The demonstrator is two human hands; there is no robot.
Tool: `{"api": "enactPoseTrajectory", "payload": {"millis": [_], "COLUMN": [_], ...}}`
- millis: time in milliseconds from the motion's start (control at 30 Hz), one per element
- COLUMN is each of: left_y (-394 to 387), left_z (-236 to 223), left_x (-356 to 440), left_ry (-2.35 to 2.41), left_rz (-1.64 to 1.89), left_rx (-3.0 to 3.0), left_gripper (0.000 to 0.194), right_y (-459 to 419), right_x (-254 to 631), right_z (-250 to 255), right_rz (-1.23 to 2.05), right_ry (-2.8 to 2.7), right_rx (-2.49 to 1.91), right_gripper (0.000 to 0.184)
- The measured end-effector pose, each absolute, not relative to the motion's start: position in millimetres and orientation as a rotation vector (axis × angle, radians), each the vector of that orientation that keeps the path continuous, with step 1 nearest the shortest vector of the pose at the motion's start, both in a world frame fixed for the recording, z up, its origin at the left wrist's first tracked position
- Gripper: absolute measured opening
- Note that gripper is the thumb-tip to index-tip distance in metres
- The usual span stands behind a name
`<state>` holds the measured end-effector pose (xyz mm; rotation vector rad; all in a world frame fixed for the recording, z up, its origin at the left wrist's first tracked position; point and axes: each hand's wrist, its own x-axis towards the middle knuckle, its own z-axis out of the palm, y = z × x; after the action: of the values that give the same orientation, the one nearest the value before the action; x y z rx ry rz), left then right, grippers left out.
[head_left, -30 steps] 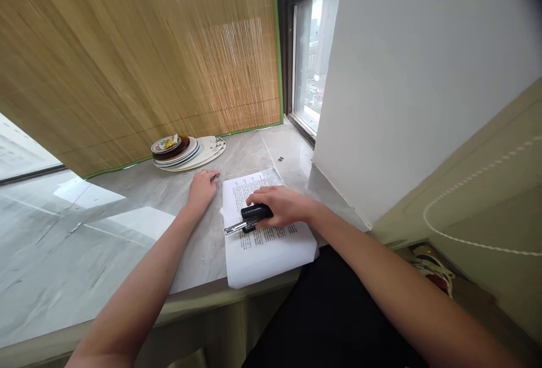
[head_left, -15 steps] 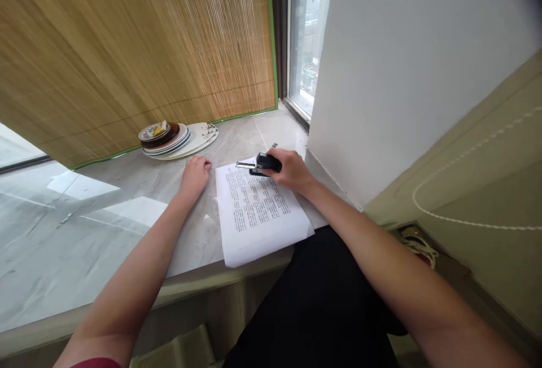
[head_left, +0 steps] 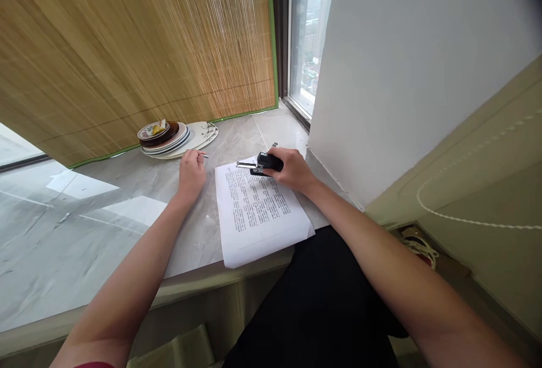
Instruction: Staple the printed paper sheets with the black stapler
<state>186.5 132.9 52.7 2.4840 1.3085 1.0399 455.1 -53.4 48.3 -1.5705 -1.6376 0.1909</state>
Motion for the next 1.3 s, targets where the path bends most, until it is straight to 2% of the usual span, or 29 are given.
{"api": "enactPoseTrajectory", "payload": {"millis": [133, 267, 367, 767, 1067, 1300], "left_y": [126.6, 118.3, 109.3, 77.9, 74.6, 69.5], "left_z": [44.6, 39.4, 43.9, 53.9, 55.7, 56.8], "left_x": [194.8, 204.0, 207.3, 216.4, 215.1, 212.1], "left_ry": [1.185, 1.064, 0.968, 0.788, 0.714, 0.768], "left_rz": [1.154, 1.123, 1.078, 0.948, 0.921, 0.884], "left_rx": [2.066, 1.557, 1.435, 1.604, 1.623, 1.714], "left_gripper": [0.025, 0.029, 0.031, 0.037, 0.029, 0.037], "right_y": [-53.3, -53.8, -54.2, -52.3, -52.1, -49.7], "right_x": [456.1, 456.2, 456.2, 454.2, 453.9, 454.1], "right_z": [48.1, 49.4, 50.1, 49.0, 48.7, 47.3], "right_rz": [0.174, 0.179, 0.183, 0.033, 0.000, -0.090], "right_ry": [-1.627, -1.633, -1.641, -1.797, -1.849, -1.880], "right_rx": [-1.559, -1.570, -1.552, -1.618, -1.596, -1.555], "right_gripper": [0.023, 0.023, 0.022, 0.012, 0.015, 0.012]}}
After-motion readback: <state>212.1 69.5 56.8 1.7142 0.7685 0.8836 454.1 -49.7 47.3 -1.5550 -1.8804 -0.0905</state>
